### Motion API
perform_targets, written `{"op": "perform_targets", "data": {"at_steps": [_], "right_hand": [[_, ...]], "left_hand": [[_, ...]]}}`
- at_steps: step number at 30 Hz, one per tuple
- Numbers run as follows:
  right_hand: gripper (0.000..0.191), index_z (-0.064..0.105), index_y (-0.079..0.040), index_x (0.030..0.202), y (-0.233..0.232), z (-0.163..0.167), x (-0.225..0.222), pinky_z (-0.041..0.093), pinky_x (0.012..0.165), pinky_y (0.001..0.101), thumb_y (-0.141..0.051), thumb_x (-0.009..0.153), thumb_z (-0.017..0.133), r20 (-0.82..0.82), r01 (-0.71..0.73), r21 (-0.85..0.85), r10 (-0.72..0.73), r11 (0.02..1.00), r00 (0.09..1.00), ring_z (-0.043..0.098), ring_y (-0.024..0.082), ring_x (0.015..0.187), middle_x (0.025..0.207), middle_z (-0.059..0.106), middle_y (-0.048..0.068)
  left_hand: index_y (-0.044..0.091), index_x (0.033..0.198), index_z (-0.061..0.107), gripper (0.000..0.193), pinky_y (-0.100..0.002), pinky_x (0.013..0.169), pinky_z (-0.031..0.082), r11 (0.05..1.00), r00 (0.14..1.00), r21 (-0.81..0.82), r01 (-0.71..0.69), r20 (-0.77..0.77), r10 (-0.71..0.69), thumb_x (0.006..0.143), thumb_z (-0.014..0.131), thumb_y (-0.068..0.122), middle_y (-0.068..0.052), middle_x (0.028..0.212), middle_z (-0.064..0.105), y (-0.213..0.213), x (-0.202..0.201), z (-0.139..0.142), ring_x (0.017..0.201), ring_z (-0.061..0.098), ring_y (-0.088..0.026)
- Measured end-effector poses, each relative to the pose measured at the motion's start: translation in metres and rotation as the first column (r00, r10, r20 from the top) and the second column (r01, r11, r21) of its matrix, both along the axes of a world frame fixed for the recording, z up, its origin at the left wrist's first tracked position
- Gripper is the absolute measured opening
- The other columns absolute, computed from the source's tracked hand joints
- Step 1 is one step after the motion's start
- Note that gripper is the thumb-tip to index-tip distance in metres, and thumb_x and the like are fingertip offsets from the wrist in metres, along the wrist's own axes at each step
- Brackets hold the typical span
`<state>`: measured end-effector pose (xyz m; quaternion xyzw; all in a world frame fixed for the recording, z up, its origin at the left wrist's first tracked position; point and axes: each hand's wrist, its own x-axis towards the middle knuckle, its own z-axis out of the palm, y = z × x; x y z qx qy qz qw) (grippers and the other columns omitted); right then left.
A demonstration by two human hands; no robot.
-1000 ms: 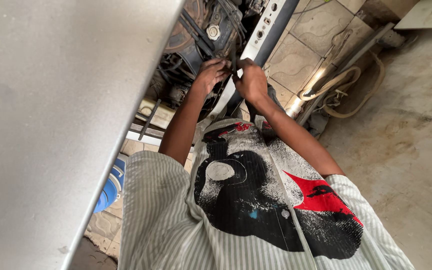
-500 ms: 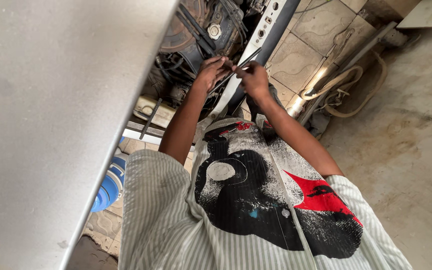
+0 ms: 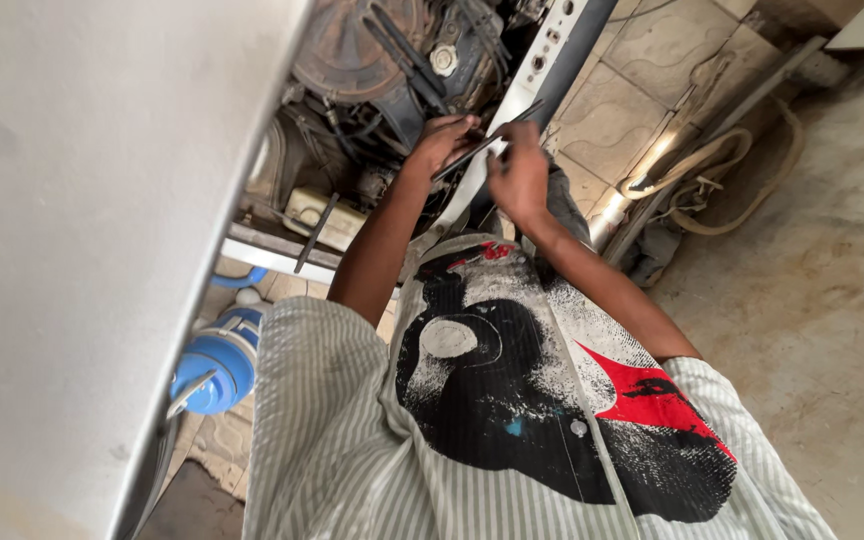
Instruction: The person uses a wrench to tighten bolts on the front frame of a car with the hood open. They work on the area near the battery and engine, moving the tool between different bolt locations.
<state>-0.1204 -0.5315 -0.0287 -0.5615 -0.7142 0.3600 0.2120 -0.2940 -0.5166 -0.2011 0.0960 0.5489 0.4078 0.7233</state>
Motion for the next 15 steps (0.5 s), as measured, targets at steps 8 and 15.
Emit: {"op": "perform_targets", "data": {"at_steps": [8, 15], "right_hand": [[0.04, 0.06, 0.004, 0.109, 0.012, -0.035, -0.016, 0.052, 0.049, 0.0302, -0.025, 0.09, 0.08, -0.285, 0.077, -0.667, -0.349, 0.741, 0.893, 0.067, 0.015, 0.063, 0.094, 0.068, 0.011], [0.042, 0.065, -0.004, 0.12, 0.014, -0.027, -0.01, 0.059, 0.072, 0.0436, 0.0, 0.08, 0.075, 0.361, -0.471, 0.242, 0.372, 0.848, 0.855, 0.07, 0.032, 0.091, 0.107, 0.067, 0.015]], "left_hand": [[0.003, 0.11, 0.073, 0.028, -0.032, 0.078, 0.062, 0.993, 0.99, 0.036, 0.113, -0.086, -0.11, 0.102, 0.063, 0.028, -0.009, 0.099, 0.075, -0.002, -0.01, 0.011, 0.089, 0.074, -0.019], [0.005, 0.11, 0.071, 0.026, -0.029, 0.076, 0.06, 0.988, 0.988, 0.018, 0.152, 0.006, -0.152, 0.098, 0.066, 0.028, -0.003, 0.095, 0.073, -0.009, -0.026, 0.017, 0.087, 0.07, -0.014]]}}
